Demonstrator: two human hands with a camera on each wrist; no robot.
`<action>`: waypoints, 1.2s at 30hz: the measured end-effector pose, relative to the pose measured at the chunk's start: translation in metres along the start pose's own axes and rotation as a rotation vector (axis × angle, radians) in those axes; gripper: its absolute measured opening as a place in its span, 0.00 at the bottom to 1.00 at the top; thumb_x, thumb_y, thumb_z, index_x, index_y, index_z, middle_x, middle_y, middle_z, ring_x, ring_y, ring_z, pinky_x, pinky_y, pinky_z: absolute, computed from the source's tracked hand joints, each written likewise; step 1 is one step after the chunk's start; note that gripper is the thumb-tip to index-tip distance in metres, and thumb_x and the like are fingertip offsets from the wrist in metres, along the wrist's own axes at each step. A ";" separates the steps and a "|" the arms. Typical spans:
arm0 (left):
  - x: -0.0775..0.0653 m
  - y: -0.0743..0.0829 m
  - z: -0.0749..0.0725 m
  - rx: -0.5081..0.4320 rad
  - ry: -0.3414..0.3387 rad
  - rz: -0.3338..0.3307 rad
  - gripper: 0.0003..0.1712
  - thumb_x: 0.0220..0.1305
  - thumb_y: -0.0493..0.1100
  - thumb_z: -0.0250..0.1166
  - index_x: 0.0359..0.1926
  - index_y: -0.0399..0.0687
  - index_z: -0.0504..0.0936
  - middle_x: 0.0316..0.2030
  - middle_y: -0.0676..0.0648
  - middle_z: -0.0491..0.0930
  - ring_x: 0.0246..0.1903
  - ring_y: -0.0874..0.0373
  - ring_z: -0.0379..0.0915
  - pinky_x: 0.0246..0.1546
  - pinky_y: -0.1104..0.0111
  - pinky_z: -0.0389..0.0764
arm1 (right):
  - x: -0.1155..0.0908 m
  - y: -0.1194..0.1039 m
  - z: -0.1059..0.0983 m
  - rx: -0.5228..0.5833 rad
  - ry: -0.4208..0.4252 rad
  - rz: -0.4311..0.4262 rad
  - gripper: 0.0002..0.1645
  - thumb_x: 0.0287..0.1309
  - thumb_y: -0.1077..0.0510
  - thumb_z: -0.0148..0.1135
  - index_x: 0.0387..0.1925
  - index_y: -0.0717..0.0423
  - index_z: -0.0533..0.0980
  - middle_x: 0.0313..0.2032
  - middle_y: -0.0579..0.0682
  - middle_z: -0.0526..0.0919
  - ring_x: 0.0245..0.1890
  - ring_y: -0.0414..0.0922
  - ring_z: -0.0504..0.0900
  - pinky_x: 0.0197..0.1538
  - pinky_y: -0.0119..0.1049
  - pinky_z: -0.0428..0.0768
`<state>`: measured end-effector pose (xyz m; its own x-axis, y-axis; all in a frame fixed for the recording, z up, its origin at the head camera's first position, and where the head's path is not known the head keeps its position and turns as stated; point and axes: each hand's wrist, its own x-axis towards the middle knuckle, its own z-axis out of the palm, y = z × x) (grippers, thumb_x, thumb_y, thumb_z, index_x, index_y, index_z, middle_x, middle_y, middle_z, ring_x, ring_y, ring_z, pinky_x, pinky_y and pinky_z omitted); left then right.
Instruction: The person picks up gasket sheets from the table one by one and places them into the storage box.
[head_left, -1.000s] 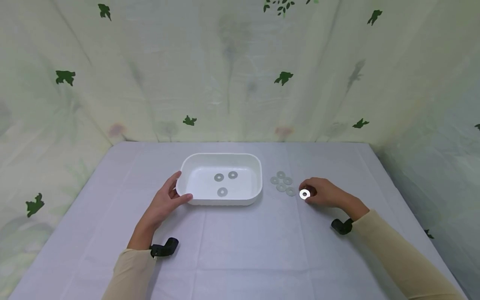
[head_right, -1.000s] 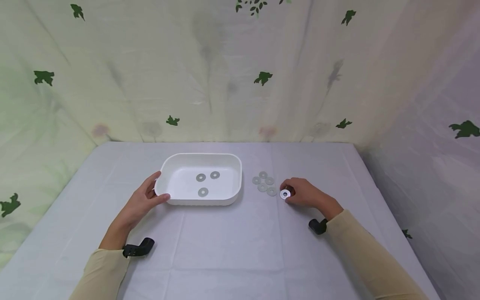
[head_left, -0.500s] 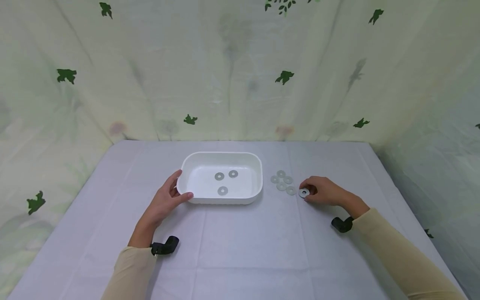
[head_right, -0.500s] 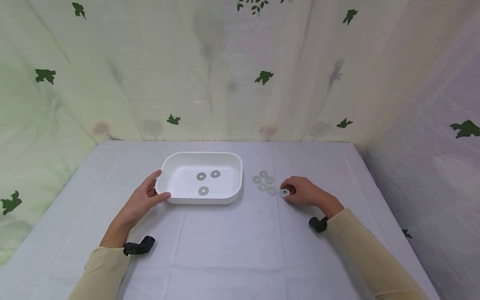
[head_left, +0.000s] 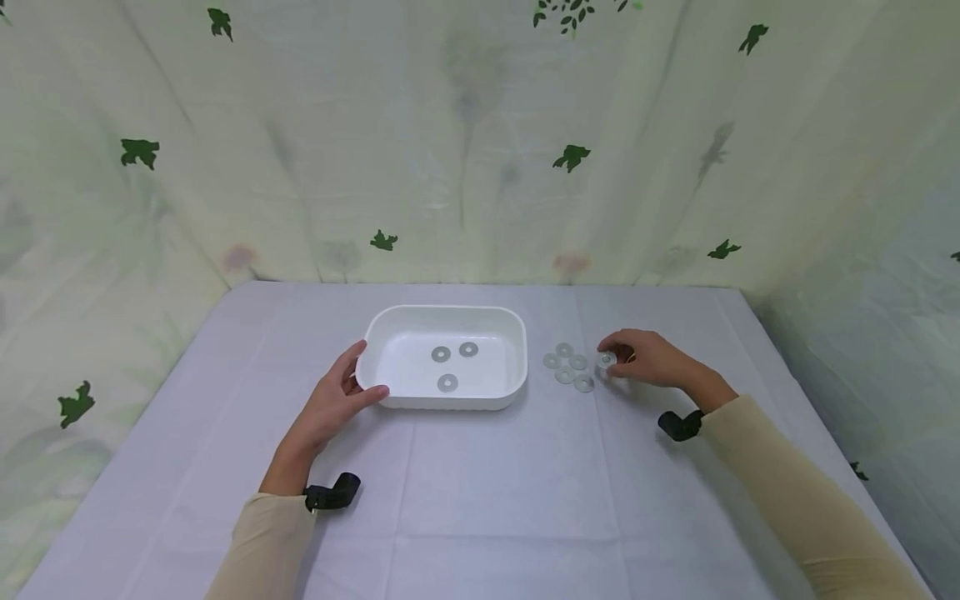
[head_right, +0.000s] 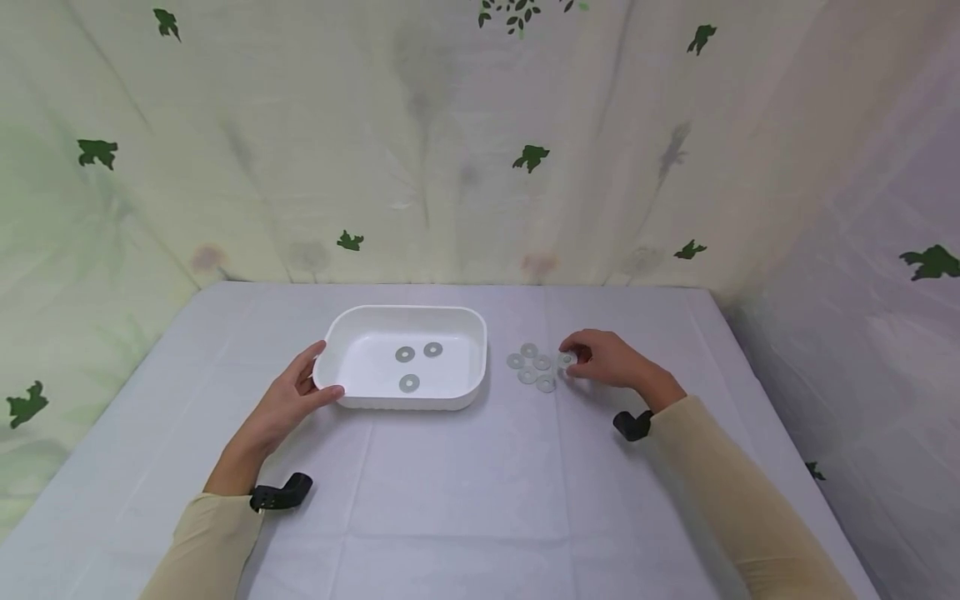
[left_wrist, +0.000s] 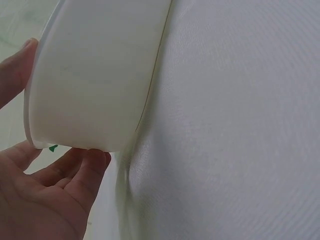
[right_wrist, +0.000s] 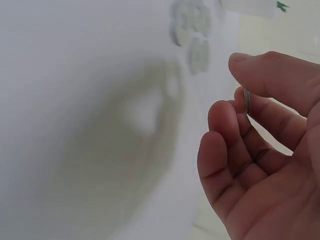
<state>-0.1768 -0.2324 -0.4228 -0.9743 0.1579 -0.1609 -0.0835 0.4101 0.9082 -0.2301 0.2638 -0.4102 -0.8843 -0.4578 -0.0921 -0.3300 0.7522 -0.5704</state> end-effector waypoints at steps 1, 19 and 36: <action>0.000 0.000 0.000 -0.001 0.000 0.001 0.57 0.63 0.47 0.70 0.80 0.53 0.40 0.77 0.37 0.51 0.74 0.42 0.57 0.46 0.90 0.69 | 0.003 -0.001 -0.003 0.003 0.007 0.004 0.23 0.60 0.60 0.67 0.56 0.62 0.77 0.44 0.54 0.82 0.42 0.44 0.77 0.48 0.40 0.79; 0.000 0.001 0.000 0.018 0.007 -0.010 0.58 0.62 0.49 0.71 0.80 0.53 0.40 0.78 0.38 0.50 0.74 0.42 0.57 0.47 0.89 0.69 | 0.047 -0.025 -0.031 0.060 0.029 0.063 0.26 0.63 0.55 0.65 0.61 0.58 0.75 0.53 0.58 0.80 0.50 0.50 0.77 0.53 0.45 0.75; 0.000 0.001 0.000 0.003 0.006 -0.002 0.57 0.63 0.46 0.70 0.80 0.52 0.40 0.77 0.37 0.50 0.73 0.41 0.58 0.47 0.89 0.69 | 0.089 -0.062 -0.036 0.089 0.018 0.056 0.25 0.63 0.56 0.65 0.61 0.57 0.75 0.54 0.57 0.79 0.53 0.52 0.77 0.58 0.48 0.76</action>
<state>-0.1763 -0.2317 -0.4219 -0.9754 0.1513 -0.1606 -0.0851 0.4133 0.9066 -0.3005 0.1936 -0.3533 -0.9067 -0.4067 -0.1116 -0.2497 0.7309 -0.6352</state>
